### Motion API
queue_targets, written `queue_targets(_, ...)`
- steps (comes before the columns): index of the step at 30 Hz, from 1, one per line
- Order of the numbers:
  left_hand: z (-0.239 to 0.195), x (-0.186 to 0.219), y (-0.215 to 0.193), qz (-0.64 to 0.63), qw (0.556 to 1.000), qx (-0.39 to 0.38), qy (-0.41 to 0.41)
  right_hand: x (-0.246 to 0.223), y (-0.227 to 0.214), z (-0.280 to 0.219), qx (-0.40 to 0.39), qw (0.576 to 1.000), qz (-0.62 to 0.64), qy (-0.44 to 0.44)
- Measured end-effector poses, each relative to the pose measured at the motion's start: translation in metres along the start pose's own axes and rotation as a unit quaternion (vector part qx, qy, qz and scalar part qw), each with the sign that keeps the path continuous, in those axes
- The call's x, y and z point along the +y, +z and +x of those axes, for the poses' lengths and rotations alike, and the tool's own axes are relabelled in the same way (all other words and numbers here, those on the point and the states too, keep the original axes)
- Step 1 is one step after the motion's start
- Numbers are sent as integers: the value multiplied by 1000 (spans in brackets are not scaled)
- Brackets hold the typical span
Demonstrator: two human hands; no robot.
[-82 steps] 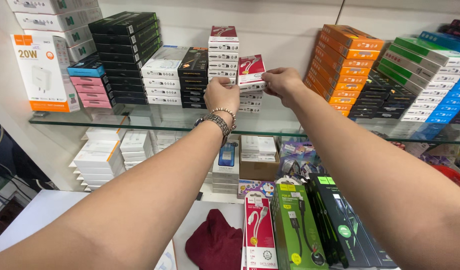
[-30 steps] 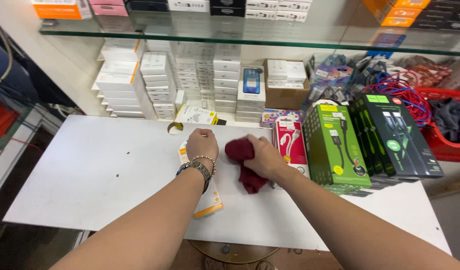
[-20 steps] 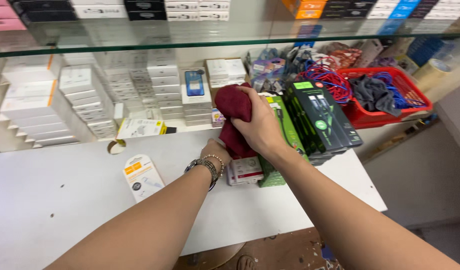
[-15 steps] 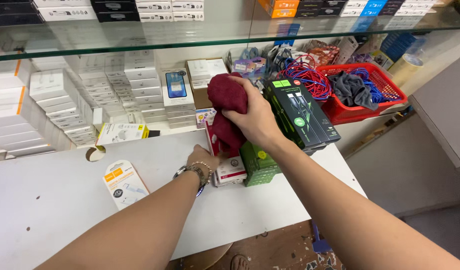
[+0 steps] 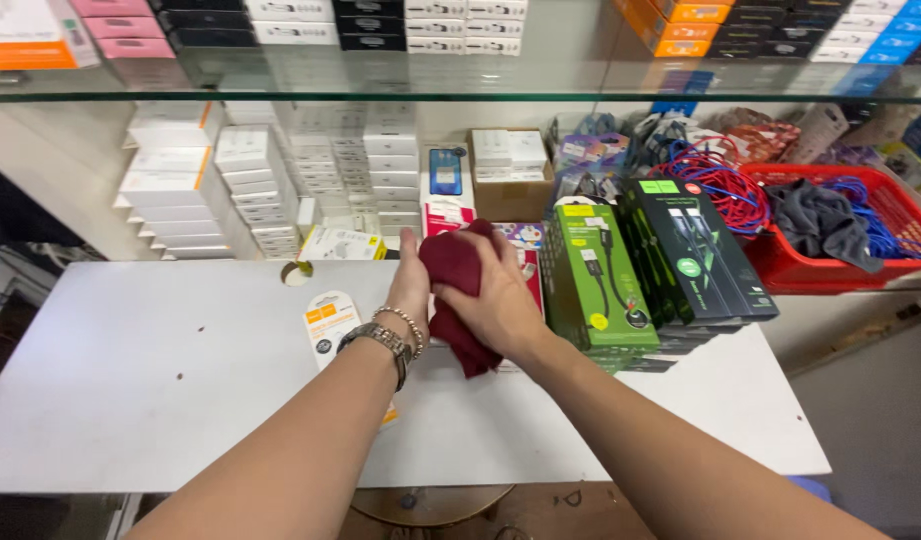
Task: The person wipes the surfaces of small product boxes with a maroon cloth and places them on a glass shelf. The person handles red, white, and green boxes one at a time, wiping each before stacking them on the shelf.
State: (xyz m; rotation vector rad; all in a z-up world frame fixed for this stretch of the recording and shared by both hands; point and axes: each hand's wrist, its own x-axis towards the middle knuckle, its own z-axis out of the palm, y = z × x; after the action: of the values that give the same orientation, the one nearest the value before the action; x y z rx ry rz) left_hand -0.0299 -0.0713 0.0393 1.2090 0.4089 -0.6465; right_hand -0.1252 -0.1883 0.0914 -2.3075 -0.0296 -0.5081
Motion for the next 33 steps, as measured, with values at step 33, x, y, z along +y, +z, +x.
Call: queue_targets(33, -47, 93, -27, -171, 951, -104, 234, -48, -10, 80, -53, 924, 360, 121)
